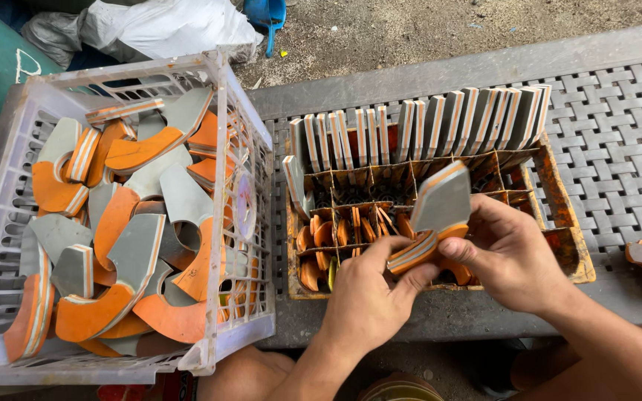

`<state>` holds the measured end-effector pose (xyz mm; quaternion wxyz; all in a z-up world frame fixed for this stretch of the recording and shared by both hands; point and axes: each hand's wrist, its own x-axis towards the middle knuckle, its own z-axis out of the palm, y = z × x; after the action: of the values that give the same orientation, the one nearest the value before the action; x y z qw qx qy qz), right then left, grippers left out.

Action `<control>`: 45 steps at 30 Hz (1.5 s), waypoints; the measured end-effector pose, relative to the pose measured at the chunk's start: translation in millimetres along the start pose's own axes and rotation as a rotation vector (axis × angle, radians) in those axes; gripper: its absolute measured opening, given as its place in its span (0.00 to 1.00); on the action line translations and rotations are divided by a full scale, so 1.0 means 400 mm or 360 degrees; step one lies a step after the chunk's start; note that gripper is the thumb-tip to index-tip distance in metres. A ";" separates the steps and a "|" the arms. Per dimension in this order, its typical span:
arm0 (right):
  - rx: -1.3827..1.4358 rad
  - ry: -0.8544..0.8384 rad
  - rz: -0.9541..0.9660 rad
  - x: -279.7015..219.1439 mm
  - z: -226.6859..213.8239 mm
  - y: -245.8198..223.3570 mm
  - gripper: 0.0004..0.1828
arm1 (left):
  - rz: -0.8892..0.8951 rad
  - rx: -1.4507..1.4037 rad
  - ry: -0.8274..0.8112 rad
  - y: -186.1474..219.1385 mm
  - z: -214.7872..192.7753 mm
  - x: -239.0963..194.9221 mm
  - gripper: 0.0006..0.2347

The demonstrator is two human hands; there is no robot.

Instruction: The person repeatedly picks up curved, two-toned ceramic pieces from a white crate, turns them over in their hands, and places them into a cardboard tray with vertical dividers. The person handles the pieces one at a time, inspecting them before arranging them upright in the tray.

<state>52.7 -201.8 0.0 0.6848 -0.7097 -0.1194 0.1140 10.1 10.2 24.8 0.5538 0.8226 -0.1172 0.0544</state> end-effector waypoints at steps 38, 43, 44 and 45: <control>-0.1252 -0.0168 0.0146 0.424 0.379 -0.327 0.30 | -0.0223 0.0755 -0.0732 -0.052 -0.062 -0.024 0.17; -0.1649 -0.0123 0.0269 0.323 0.177 -0.286 0.26 | -0.0079 0.0809 -0.0757 -0.058 -0.043 -0.040 0.14; -0.1757 -0.0133 0.0335 0.300 0.137 -0.276 0.25 | -0.0010 0.0846 -0.0777 -0.061 -0.042 -0.043 0.13; -0.1863 -0.0144 0.0405 0.274 0.102 -0.267 0.25 | 0.0060 0.0881 -0.0795 -0.061 -0.042 -0.047 0.12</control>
<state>141.8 -124.1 105.7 0.1554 -0.9721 -0.1055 0.1404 -1.1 37.0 5.1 0.2637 0.9267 -0.2448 -0.1081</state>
